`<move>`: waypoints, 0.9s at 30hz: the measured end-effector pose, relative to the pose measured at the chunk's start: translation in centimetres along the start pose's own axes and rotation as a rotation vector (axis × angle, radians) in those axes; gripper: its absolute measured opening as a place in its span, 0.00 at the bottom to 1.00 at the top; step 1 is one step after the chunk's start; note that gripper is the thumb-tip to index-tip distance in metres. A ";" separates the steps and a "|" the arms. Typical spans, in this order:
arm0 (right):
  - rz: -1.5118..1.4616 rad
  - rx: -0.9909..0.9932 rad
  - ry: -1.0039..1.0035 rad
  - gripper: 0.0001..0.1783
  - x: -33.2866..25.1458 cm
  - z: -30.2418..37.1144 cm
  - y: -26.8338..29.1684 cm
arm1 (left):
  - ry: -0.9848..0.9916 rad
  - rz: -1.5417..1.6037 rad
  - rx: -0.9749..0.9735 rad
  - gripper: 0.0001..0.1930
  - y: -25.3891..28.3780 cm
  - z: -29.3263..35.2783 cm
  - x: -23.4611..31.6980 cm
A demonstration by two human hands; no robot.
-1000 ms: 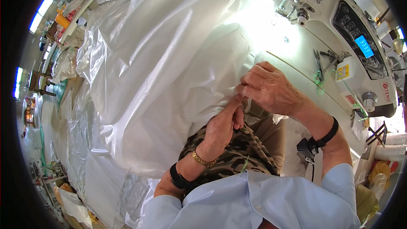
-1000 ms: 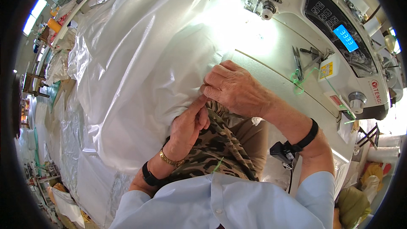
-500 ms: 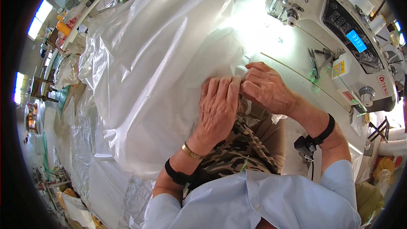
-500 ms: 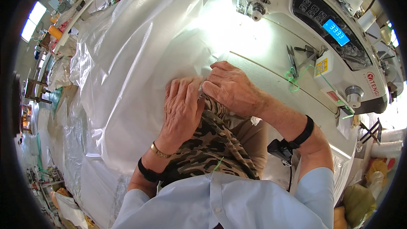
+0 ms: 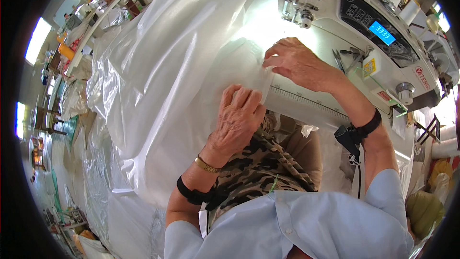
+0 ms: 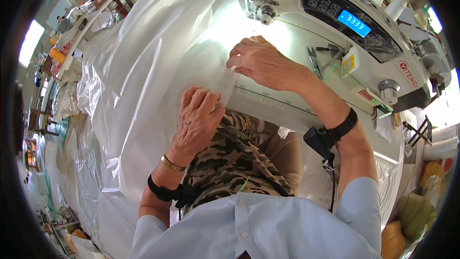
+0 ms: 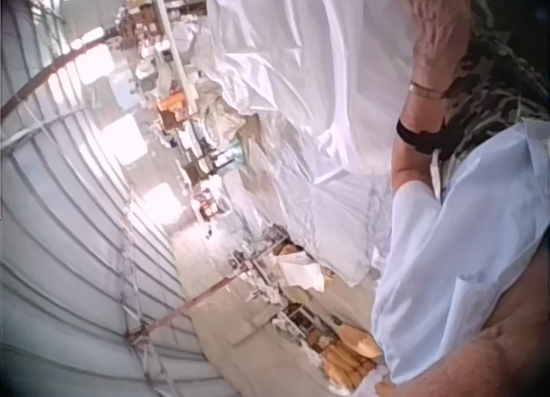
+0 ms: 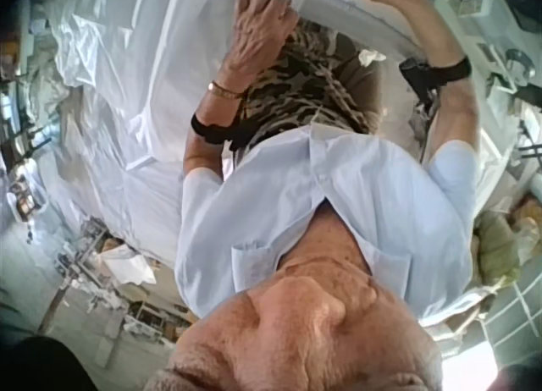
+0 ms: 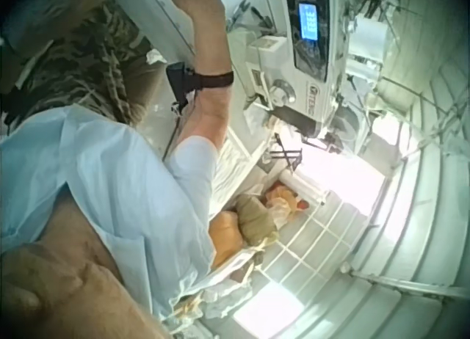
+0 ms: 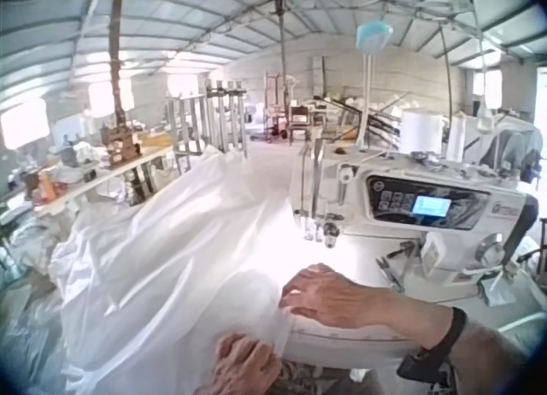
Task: The person folds and aligns the edges of a white plastic sheet, feeds it through a sewing machine, and trims the thread with shears. They then reposition the material to repeat the sewing and trimming process on another section.
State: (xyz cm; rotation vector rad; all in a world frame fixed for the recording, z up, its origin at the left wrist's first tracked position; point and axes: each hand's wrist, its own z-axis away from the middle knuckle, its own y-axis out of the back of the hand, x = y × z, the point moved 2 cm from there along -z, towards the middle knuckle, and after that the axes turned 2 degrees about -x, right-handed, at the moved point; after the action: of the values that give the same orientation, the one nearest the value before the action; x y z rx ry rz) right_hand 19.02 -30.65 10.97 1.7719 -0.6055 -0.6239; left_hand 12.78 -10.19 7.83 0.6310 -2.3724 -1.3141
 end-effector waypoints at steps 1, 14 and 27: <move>0.013 -0.009 -0.036 0.07 0.2 -0.1 -0.2 | -0.013 0.005 0.003 0.08 0.1 -0.2 -0.1; -0.261 -0.201 -0.121 0.08 2.0 -1.2 -1.9 | -0.191 0.261 -0.129 0.01 -0.4 -1.5 -2.7; 0.115 0.067 -0.458 0.22 0.9 0.7 -3.2 | -0.152 0.300 0.049 0.04 -2.0 -1.5 -2.3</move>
State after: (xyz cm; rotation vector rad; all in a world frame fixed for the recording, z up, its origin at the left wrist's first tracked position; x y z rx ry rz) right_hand 19.54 -30.90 7.62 1.6472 -1.0428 -0.9480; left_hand 15.87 -10.93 6.66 0.1800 -2.5052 -1.2118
